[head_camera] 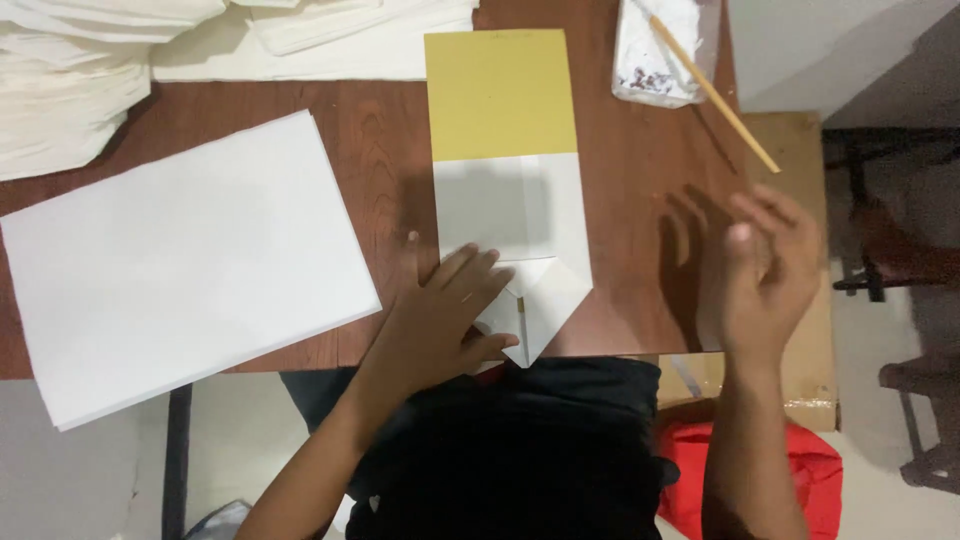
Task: A person is manually assembling a paper bag by folding paper sheets and applying glue with a brush.
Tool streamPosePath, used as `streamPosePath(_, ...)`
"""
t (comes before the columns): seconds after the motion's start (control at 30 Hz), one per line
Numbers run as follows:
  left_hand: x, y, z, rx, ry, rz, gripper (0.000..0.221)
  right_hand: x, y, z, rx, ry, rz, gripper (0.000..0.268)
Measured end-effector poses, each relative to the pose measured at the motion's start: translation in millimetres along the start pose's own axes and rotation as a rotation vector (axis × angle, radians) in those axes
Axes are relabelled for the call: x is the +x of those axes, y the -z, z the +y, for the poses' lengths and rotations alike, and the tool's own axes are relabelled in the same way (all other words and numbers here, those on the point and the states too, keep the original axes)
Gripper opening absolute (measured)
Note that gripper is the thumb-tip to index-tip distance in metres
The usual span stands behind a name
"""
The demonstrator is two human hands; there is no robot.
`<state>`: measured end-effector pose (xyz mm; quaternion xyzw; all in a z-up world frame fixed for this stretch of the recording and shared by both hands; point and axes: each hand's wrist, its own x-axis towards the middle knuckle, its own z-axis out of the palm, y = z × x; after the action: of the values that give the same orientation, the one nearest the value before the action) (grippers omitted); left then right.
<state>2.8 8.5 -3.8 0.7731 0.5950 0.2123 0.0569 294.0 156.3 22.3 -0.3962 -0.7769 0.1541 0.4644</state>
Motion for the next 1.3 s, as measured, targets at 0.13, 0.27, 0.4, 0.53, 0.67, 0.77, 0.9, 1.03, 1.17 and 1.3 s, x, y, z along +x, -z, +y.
streamPosePath(0.13, -10, -3, 0, 0.056, 0.01, -0.009, 0.063, 3, 21, 25, -0.099, -0.001, -0.029, 0.028)
streamPosePath(0.27, -34, -17, -3, 0.065, 0.04, 0.108, 0.061, -14, 26, 38, -0.164, -0.037, 0.005, 0.021)
streamPosePath(0.4, -60, -47, 2, 0.276, 0.124, 0.268, 0.064, -24, 27, 95, -0.205, -0.216, 0.005, 0.037)
streamPosePath(0.53, -72, -55, 32, 0.263, 0.235, 0.307, 0.074, -5, 20, 94, -0.034, -0.489, 0.046, 0.048)
streamPosePath(0.67, -63, -74, 52, 0.306, 0.286, 0.435, 0.089, 29, 14, 115, 0.122, -0.53, -0.079, 0.064)
streamPosePath(0.77, -54, -80, 55, 0.252, 0.303, 0.465, 0.082, 57, 2, 117, 0.218, -0.569, -0.147, 0.07)
streamPosePath(0.9, -44, -87, 42, 0.244, 0.312, 0.434, 0.08, 75, -17, 148, 0.284, -0.548, -0.059, 0.062)
streamPosePath(1.03, -37, -70, 39, 0.067, 0.301, 0.311, 0.086, 90, -24, 142, 0.52, -0.547, 0.093, 0.045)
streamPosePath(1.17, -21, -60, 23, -0.018, 0.23, 0.235, 0.075, 98, -31, 100, 0.567, -0.382, 0.125, 0.037)
streamPosePath(1.3, -7, -53, 11, -0.049, 0.214, 0.136, 0.068, 105, -41, 70, 0.41, -0.219, 0.031, 0.026)
